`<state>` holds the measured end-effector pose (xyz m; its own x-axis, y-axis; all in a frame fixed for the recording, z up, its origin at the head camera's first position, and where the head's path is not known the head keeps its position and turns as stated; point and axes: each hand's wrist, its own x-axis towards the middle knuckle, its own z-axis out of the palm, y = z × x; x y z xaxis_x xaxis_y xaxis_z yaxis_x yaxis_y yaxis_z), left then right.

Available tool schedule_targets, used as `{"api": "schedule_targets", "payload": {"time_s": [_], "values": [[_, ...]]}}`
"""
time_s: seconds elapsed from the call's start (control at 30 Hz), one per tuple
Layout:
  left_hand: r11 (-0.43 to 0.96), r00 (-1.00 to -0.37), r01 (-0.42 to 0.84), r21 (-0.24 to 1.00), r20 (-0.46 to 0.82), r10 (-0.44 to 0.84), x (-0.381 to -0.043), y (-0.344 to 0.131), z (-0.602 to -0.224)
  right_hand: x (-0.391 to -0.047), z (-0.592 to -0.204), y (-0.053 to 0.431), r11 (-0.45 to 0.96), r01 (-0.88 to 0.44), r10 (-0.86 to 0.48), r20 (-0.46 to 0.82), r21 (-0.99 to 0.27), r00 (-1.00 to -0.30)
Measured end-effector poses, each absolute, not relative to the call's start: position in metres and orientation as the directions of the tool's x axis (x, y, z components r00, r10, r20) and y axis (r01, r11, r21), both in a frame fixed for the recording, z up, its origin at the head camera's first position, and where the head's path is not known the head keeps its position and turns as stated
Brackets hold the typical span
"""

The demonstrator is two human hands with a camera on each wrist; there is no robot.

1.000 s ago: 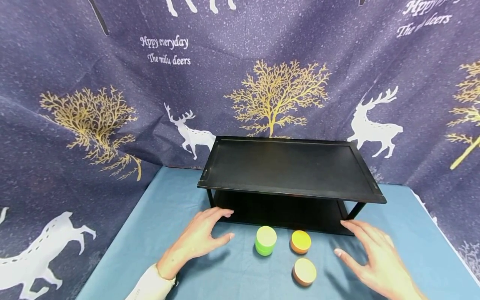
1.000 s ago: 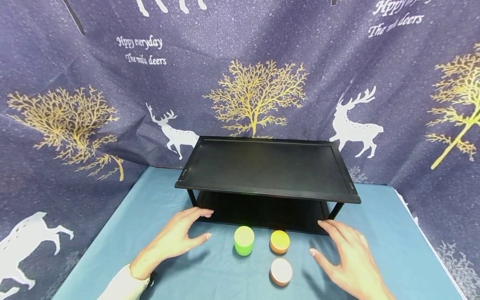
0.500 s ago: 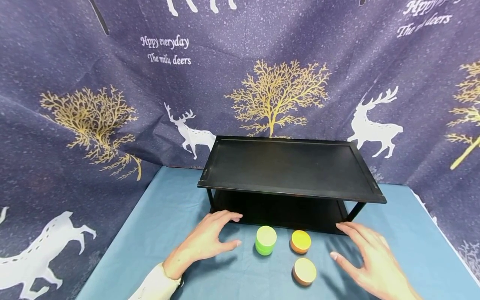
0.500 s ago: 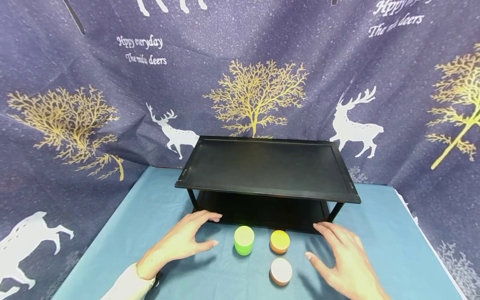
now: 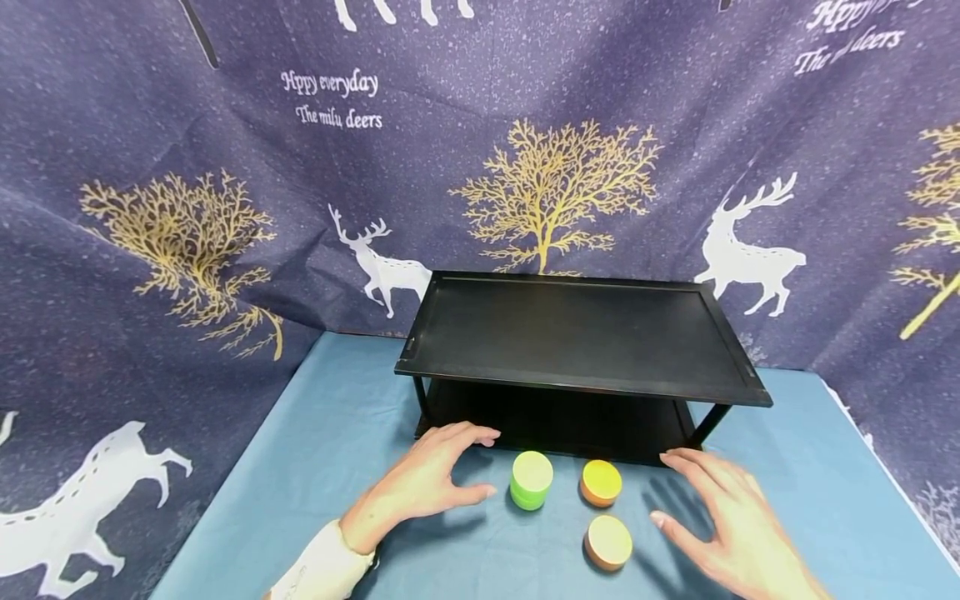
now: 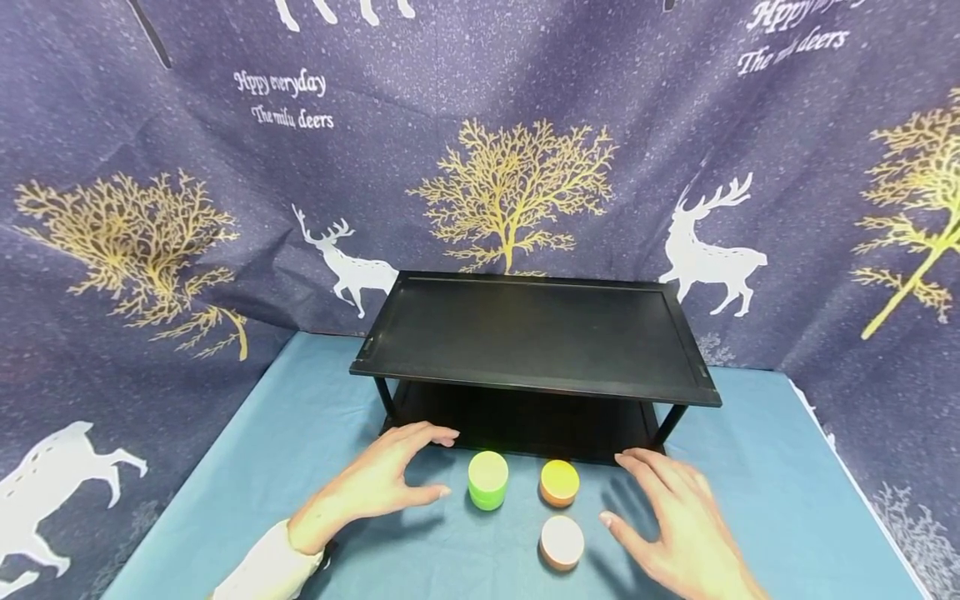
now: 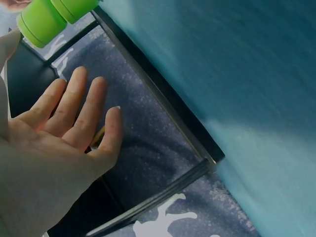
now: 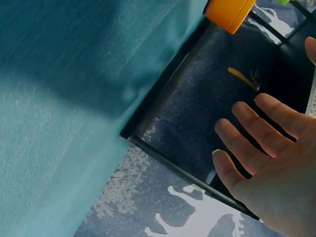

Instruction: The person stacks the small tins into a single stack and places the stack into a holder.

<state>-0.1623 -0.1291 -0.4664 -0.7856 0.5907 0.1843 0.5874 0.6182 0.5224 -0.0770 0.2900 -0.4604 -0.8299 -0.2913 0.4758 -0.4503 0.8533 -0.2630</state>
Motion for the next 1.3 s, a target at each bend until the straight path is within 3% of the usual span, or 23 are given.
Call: {"api": "schedule_targets", "payload": {"time_s": [0.47, 1.0, 1.3], "values": [[0.569, -0.734, 0.652, 0.501, 0.23, 0.639, -0.163, -0.115, -0.471, -0.073, -0.462, 0.282, 0.851, -0.466, -0.313, 0.479, -0.242, -0.82], [0.554, -0.725, 0.639, 0.533, 0.177, 0.666, -0.163, -0.102, -0.471, -0.069, -0.464, 0.271, 0.874, -0.398, -0.291, 0.356, -0.278, -0.888], [0.543, -0.712, 0.646, 0.536, 0.166, 0.682, -0.166, -0.095, -0.473, -0.068, -0.47, 0.267, 0.854, -0.475, -0.361, 0.415, -0.214, -0.835]]}}
